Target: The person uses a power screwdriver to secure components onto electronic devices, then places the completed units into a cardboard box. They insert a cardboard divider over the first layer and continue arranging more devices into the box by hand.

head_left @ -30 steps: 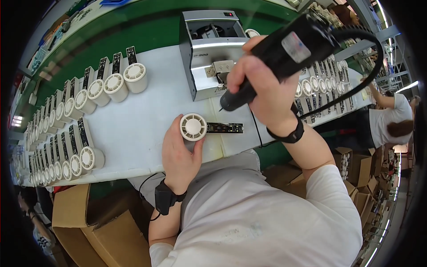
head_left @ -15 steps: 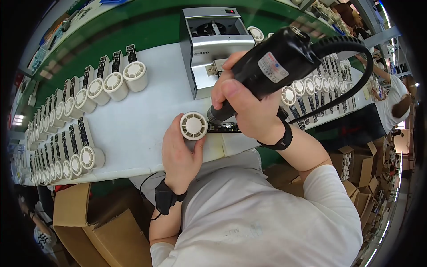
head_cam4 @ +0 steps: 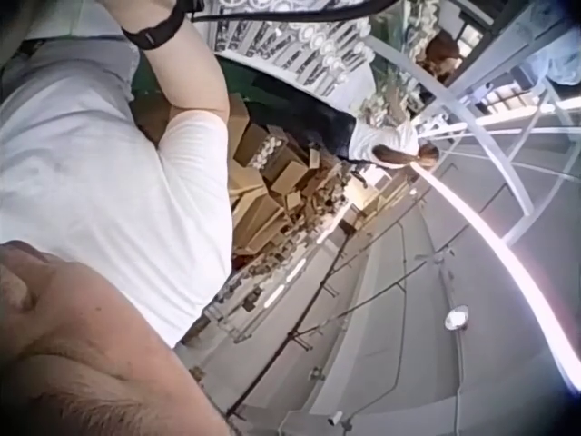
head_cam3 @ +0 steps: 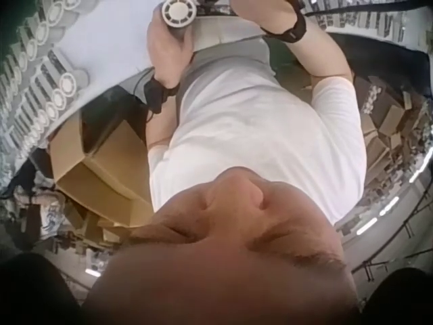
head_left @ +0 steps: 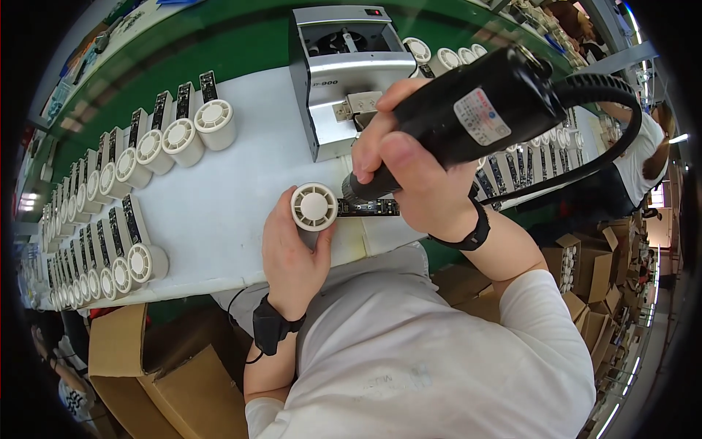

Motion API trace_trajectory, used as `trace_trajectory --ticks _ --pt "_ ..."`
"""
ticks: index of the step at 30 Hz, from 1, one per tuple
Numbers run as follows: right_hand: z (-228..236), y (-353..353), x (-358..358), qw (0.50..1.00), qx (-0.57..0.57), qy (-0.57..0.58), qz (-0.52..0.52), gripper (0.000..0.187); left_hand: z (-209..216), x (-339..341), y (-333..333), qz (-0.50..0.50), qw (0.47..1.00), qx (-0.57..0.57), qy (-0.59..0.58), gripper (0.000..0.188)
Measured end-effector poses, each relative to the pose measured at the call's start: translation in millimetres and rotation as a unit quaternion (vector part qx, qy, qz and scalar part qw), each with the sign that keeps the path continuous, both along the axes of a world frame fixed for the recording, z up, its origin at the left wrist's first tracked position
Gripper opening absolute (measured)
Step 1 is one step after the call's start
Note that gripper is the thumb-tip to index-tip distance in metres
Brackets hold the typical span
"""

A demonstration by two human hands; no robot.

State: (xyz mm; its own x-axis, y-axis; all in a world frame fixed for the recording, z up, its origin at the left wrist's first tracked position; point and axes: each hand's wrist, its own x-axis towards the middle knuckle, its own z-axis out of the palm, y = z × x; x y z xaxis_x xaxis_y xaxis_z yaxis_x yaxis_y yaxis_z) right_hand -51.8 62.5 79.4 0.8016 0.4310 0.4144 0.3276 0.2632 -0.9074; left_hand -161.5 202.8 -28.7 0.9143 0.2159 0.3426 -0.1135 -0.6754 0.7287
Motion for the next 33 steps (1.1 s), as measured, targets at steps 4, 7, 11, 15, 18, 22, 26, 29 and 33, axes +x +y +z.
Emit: trace_trajectory --ticks 4,7,11,15,18,22,26,29,33 --pt "7 -4 1 0.998 0.049 0.046 -0.015 0.03 -3 -3 0 0.003 1.0 -0.008 -0.003 0.065" --pt "8 -14 14 0.992 0.116 0.025 -0.051 0.029 -1 -3 0 0.0 0.999 -0.037 -0.016 0.066" --pt "-10 -7 15 0.994 0.029 -0.004 -0.109 0.026 11 -6 2 -0.018 1.0 0.024 -0.006 0.069" --pt "-18 -11 9 0.995 0.014 0.024 -0.101 0.024 31 2 5 -0.037 0.998 0.025 -0.033 0.06" --pt "-26 -12 9 0.994 -0.014 0.022 -0.11 0.024 38 17 10 -0.154 0.974 0.156 -0.061 0.039" --pt "-30 -13 11 0.992 -0.029 0.025 -0.124 0.023 44 23 5 -0.181 0.971 0.152 -0.02 0.023" --pt "-33 -17 14 0.992 -0.007 0.028 -0.126 0.024 47 24 0 -0.181 0.971 0.157 0.009 0.018" --pt "-30 -23 12 0.991 0.01 0.025 -0.129 0.024 50 23 -4 -0.18 0.969 0.164 0.031 0.019" --pt "-14 -37 8 0.992 0.044 0.017 -0.118 0.027 56 25 -5 -0.178 0.967 0.183 0.026 0.021"
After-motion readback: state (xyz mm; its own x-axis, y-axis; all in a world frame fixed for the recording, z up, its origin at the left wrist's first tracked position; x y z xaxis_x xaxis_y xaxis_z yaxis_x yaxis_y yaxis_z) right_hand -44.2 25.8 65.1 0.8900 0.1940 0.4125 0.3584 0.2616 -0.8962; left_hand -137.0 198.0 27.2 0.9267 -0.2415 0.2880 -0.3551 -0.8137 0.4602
